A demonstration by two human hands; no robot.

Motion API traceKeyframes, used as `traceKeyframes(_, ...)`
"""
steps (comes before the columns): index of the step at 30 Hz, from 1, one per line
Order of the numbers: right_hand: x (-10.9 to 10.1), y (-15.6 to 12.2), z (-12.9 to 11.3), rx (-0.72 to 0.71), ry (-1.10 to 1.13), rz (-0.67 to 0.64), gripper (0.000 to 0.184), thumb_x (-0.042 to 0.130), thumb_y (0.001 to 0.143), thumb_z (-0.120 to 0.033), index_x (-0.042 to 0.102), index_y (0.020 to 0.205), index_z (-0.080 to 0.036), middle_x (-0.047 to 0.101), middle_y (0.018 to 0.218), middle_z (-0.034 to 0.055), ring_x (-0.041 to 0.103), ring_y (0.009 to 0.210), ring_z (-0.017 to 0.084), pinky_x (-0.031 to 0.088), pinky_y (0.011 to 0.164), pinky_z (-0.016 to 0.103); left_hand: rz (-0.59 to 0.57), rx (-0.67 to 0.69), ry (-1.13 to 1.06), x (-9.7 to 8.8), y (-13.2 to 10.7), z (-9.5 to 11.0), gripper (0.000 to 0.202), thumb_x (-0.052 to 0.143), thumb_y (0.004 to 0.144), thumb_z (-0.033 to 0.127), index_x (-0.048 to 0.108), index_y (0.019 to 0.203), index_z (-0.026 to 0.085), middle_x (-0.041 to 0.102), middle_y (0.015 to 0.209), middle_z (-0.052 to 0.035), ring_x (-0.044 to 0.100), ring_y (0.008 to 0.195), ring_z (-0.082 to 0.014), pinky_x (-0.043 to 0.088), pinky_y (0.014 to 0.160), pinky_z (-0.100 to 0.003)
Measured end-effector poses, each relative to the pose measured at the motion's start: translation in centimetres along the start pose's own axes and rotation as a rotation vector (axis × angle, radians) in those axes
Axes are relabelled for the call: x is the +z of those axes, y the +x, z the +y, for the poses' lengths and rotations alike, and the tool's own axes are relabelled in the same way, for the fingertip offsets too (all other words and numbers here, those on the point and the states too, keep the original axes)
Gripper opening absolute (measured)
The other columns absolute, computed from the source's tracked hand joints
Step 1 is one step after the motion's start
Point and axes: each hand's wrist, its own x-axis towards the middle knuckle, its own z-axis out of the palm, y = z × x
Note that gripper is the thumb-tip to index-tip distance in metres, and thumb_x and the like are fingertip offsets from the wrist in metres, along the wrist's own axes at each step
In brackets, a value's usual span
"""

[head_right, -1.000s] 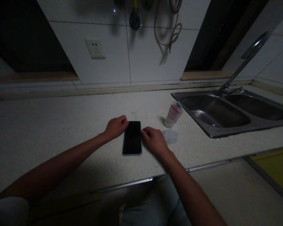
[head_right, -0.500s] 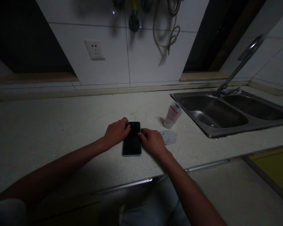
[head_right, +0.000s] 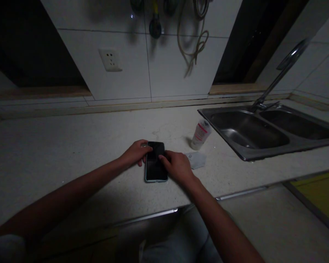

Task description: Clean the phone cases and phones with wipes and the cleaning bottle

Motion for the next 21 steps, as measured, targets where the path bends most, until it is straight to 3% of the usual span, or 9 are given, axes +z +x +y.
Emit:
traceKeyframes(6, 0.1, 0.0, 0.2, -0.028, 0.05, 0.018, 0.034, 0.053, 0.097, -0.044, 0.076, 0.101, -0.02, 0.077, 0.084, 0.008, 0.069, 0.072, 0.021, 0.04, 0.062, 0.028, 0.017, -0.02, -0.233, 0.7, 0.0, -0.1, 0.031, 0.059, 0.08, 0.023, 0.055, 0.11, 0.016, 0.061, 0.075, -0.0015, 0.057, 0.053, -0.0112, 0.045, 0.044, -0.022)
traceKeyframes(13, 0.2, -0.1, 0.3, -0.037, 0.017, 0.015, 0.037, 0.051, 0.097, -0.047, 0.075, 0.102, -0.02, 0.076, 0.078, 0.0073, 0.067, 0.067, 0.02, 0.037, 0.058, 0.028, 0.022, 0.041, -0.224, 0.9, 0.2, -1.0, 0.042, 0.061, 0.081, 0.023, 0.049, 0.12, 0.016, 0.058, 0.071, 0.0025, 0.052, 0.044, -0.0093, 0.044, 0.041, -0.022)
traceKeyframes(21, 0.2, -0.1, 0.2, -0.033, 0.012, 0.023, 0.037, 0.051, 0.097, -0.046, 0.075, 0.104, -0.02, 0.075, 0.079, 0.0074, 0.067, 0.068, 0.02, 0.037, 0.06, 0.028, 0.02, 0.07, -0.196, 1.2, 0.3, -1.2, 0.037, 0.06, 0.083, 0.024, 0.049, 0.117, 0.018, 0.06, 0.075, 0.0015, 0.054, 0.046, -0.009, 0.042, 0.039, -0.02)
